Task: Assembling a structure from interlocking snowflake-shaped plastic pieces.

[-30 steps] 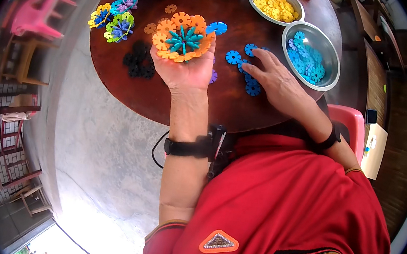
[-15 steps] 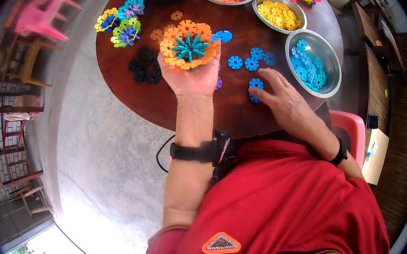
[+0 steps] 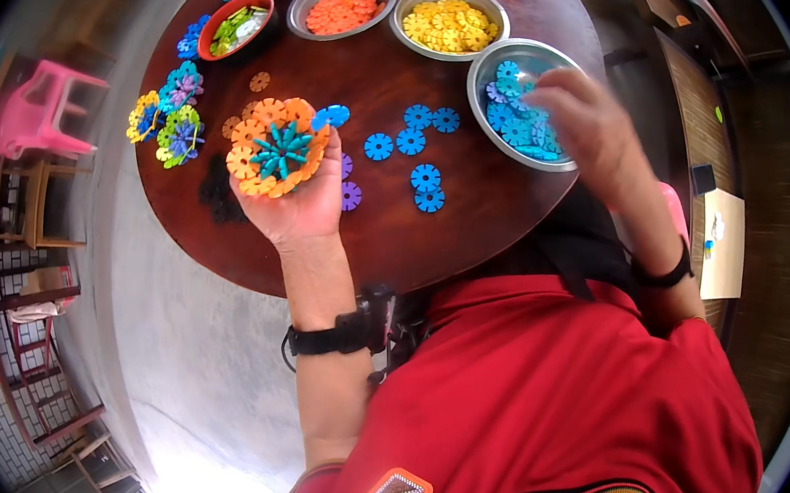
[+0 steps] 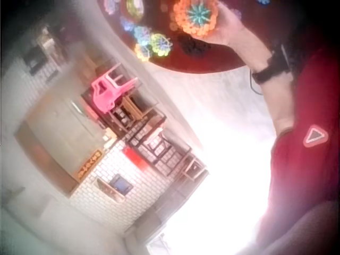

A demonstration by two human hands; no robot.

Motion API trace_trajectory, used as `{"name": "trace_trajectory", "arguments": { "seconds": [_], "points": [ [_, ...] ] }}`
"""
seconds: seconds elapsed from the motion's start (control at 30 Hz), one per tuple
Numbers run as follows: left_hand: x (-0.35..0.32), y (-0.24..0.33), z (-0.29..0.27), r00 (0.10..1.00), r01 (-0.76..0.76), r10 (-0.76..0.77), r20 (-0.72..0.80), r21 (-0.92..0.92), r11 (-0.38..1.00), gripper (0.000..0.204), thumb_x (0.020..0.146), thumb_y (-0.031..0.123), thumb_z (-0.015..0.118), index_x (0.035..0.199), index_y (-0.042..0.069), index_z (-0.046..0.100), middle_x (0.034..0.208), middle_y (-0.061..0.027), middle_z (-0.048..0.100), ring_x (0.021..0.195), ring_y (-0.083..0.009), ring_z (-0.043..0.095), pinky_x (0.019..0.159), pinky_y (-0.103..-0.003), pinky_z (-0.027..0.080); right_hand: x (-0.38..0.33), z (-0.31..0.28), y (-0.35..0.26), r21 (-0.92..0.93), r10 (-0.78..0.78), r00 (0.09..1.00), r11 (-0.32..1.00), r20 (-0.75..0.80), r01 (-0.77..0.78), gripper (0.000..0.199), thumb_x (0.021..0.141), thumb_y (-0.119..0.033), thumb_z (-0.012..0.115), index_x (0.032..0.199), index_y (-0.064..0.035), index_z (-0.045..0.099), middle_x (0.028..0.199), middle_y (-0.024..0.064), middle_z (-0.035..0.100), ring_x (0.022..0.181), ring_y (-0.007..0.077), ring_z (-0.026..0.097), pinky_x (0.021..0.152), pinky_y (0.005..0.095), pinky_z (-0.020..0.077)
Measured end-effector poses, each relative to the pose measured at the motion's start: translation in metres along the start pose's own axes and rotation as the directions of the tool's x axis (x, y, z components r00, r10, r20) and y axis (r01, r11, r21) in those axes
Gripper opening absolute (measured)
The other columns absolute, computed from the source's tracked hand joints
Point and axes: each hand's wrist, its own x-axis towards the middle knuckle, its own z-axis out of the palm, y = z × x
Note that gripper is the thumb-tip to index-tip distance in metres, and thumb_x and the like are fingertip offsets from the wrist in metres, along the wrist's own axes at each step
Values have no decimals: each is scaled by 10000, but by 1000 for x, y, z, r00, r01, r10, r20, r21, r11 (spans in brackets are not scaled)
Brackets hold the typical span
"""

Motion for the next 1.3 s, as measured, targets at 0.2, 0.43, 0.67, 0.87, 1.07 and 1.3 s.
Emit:
{"name": "trace_trajectory", "arguments": {
  "seconds": [0.2,0.43,0.67,0.87,1.07,1.3],
  "points": [
    [0,-2,-4,999,36,-36,13,12,999,413,809,393,580,1117,119,604,1145,-53,613,1089,-278,550,947,-479,388,3,-33,69,-251,206,979,948,6,-197,146,842,-96,539,949,-61,631,921,120,605,854,308,601,771,388,484],
    [-4,-2,-5,998,38,-37,46,-25,999,372,869,284,540,1135,26,576,1164,-140,586,1096,-320,538,914,-474,401,6,-14,72,-246,153,986,960,72,-131,145,846,-98,524,938,-61,629,901,117,606,875,296,606,776,398,484],
    [-5,-3,-3,997,60,-59,42,-17,998,383,869,291,535,1135,18,575,1162,-146,586,1102,-325,535,913,-475,404,2,-2,72,-231,168,978,963,123,-136,153,801,-55,537,933,-38,614,906,120,576,855,309,586,749,388,466],
    [2,2,-11,997,74,-74,6,-22,997,431,821,395,569,1146,112,594,1165,-69,606,1099,-301,550,938,-484,395,0,-1,72,-221,182,974,964,133,-150,164,773,-67,557,925,-35,609,902,119,572,854,307,581,750,387,462],
    [-5,-4,-2,996,69,-66,58,-39,997,372,896,317,484,1125,42,582,1152,-137,587,1088,-321,539,899,-480,406,-2,-4,71,-261,266,946,942,186,-213,156,799,-107,560,929,-46,621,899,116,580,914,286,581,796,387,466],
    [-3,4,-8,991,85,-81,105,-32,996,394,884,332,484,1131,44,585,1147,-140,604,1103,-334,543,920,-496,406,-1,0,68,-225,248,949,953,194,-203,163,795,-122,562,922,-38,622,903,120,579,895,300,583,802,394,460]
  ]
}}
